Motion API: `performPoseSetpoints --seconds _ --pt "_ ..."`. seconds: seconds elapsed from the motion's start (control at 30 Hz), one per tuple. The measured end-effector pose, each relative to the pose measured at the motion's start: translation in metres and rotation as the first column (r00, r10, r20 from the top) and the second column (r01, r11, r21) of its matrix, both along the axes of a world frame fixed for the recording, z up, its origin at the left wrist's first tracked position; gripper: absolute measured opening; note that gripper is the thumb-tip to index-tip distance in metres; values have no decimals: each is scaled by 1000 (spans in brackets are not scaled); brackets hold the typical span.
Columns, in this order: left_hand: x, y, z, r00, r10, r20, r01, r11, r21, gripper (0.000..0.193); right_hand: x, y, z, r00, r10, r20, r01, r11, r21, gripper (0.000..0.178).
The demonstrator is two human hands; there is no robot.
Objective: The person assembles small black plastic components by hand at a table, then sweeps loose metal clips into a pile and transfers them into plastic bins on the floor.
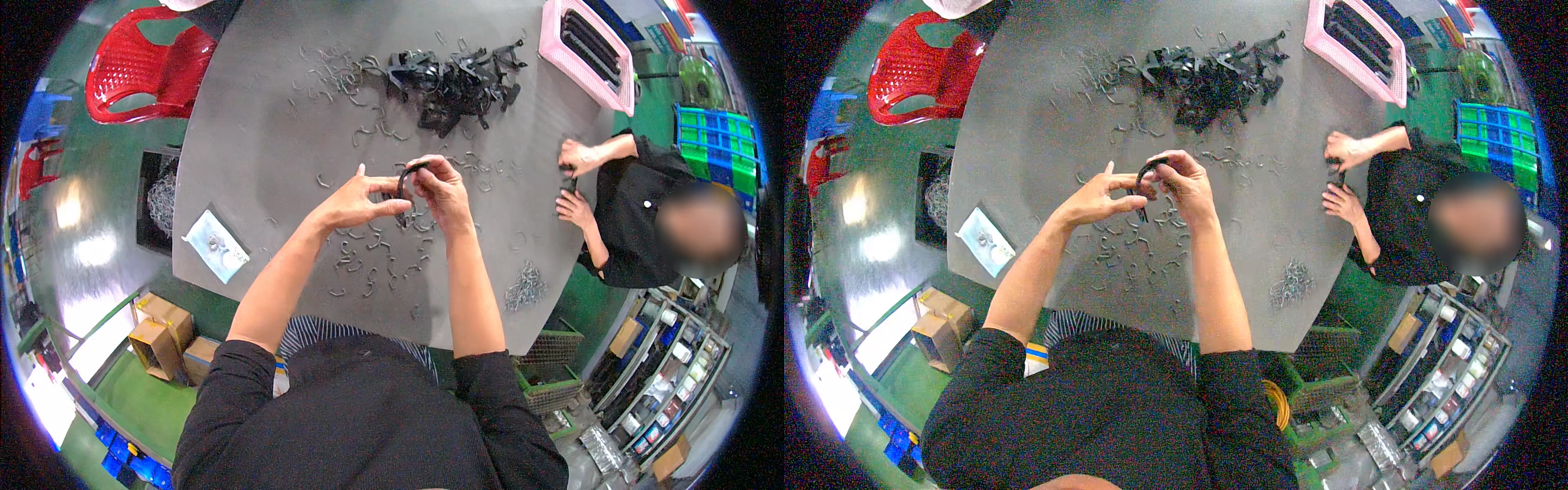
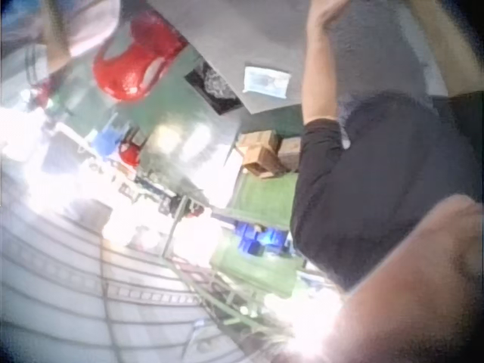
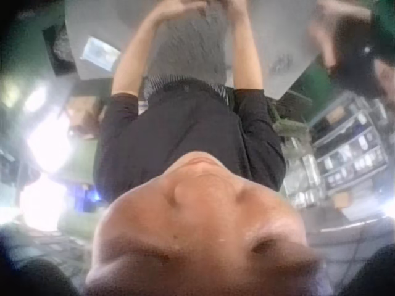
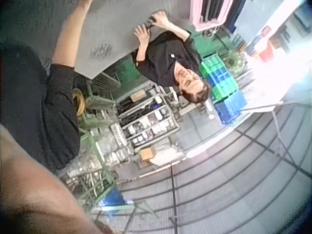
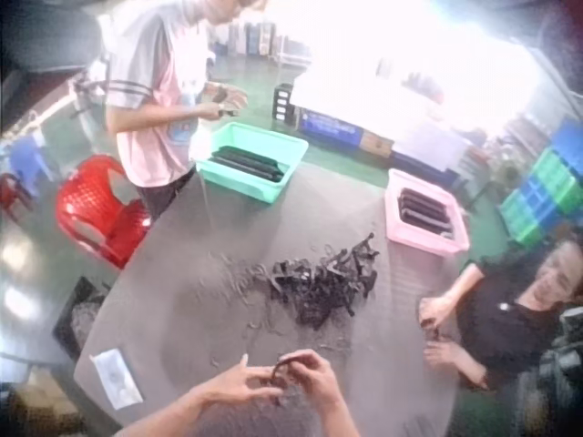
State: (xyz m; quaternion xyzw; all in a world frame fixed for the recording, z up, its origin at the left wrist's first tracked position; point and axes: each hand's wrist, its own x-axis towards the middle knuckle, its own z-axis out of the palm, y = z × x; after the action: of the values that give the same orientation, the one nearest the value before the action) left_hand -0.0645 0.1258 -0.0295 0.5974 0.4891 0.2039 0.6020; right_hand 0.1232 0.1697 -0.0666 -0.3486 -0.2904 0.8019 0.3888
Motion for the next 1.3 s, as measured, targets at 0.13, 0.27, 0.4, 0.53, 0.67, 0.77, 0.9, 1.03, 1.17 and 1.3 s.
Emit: performPoseSetpoints --seconds 0.13,0.27,0.4,0.53,0.67,0.77,0.9,1.03,1.17,1.3 --pt "-1 -11 -8 968 -71 242 125 968 -216 23 2 -17 -14 993 88 -83 -94 992 -79 17" --pt "4 -25 -11 939 151 309 -45 945 -325 13 2 -26 -4 999 47 26 -41 980 -194 31" --pt "6 -35 -22 992 109 69 -105 993 -53 15 -8 -35 7 996 10 83 22 931 -364 47" --pt "30 -39 -22 886 447 122 -449 893 -12 28 -19 -48 -18 979 -112 168 148 964 -223 49" --pt "43 -37 -44 533 786 313 -676 618 -402 26 -40 -46 -17 898 -437 -51 392 847 -361 37" --pt "48 -32 -51 432 770 470 -697 616 -367 24 -42 -40 -24 899 -431 -83 379 857 -350 32" --pt "51 -22 -52 423 768 481 -775 581 -247 19 -53 -27 -39 914 -395 -97 325 853 -408 32" --pt "25 -10 -78 394 838 377 -869 473 -144 21 -73 14 -57 995 6 103 35 921 -387 31" --pt "-7 4 -89 330 889 318 -840 430 -331 24 -73 102 -86 400 -301 866 -163 906 390 36" --pt "-25 11 -91 374 881 291 -747 472 -468 24 -81 146 -99 125 -310 942 -418 845 334 35"
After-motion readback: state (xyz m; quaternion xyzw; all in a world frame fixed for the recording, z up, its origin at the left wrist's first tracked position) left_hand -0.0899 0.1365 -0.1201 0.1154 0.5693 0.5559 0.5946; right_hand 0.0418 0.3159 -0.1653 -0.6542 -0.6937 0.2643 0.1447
